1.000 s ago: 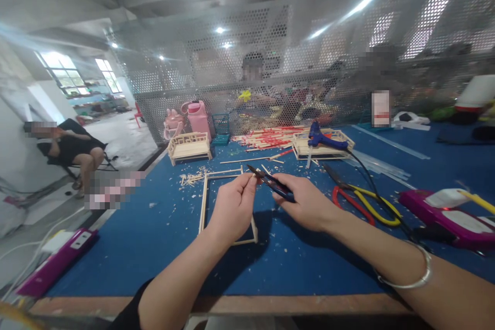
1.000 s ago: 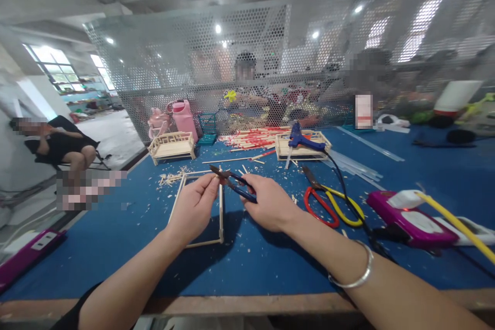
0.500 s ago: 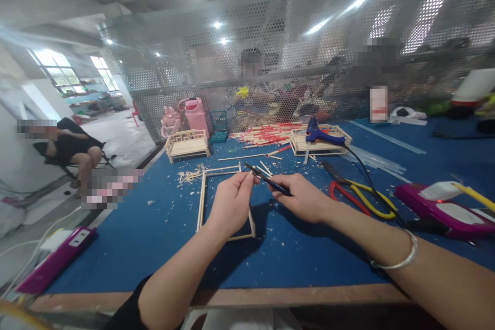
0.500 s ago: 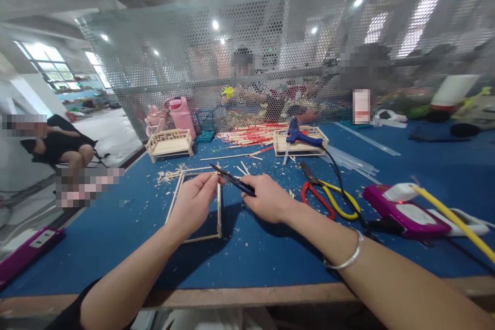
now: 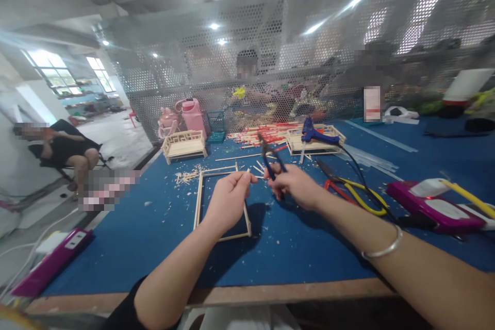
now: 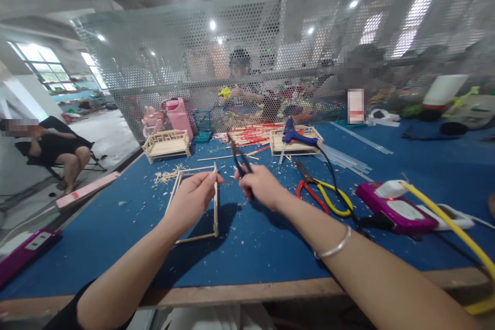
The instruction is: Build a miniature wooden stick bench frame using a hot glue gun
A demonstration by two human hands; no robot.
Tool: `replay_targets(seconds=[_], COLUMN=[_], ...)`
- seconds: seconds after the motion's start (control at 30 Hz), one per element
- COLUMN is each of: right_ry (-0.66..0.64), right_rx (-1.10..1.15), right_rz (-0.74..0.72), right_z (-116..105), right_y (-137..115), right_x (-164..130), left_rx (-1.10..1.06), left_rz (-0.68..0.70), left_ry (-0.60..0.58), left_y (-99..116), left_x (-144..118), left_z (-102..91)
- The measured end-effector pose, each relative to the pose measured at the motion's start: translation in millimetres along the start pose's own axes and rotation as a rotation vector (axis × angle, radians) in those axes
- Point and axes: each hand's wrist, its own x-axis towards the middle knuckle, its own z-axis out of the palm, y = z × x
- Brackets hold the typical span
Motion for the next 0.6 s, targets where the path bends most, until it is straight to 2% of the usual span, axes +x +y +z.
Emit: replay_targets(seconds=[0.07,0.1,0.17,0.23,0.3,0.37,0.43,0.5,0.6], right_ry=[0.08,0.168,0.298,0.326,0.388,0.545,0.629,0.497,0.158], right_rx=[0.142,0.085,-0.159,-0.385,-0.517,-0.584,-0.566,-0.526,-0.575], right_rz=[0.003,-0.017,0.022,0.144,0.193,0.068,-0.182,-0.442,-0.697], right_z=[-15,-23,-36,-44,-45,-43,-39,-31,-17], right_y=[4,7,17,27,33,33,27,16,1], right_x=[6,10,15,20,22,21,15,7,-7], left_rx=[-0.019,-0.024,-0.032,-0.018,0.051,0.207,0.407,0.575,0.7], left_rz=[-0.028,-0.034,-0.029,-0.014,0.021,0.112,0.245,0.379,0.515], left_ry=[-0.093,-0.124,-0.136,-0.137,-0.123,-0.096,-0.073,-0.066,-0.03], left_y=[2,2,2,1,-3,-6,-9,-10,-10], left_x=[-3,-5,-6,-6,-4,-3,-2,-2,-4], left_z=[0.6,1.0,1.6,1.5,0.3,-1.7,-3.9,-5.9,-8.8])
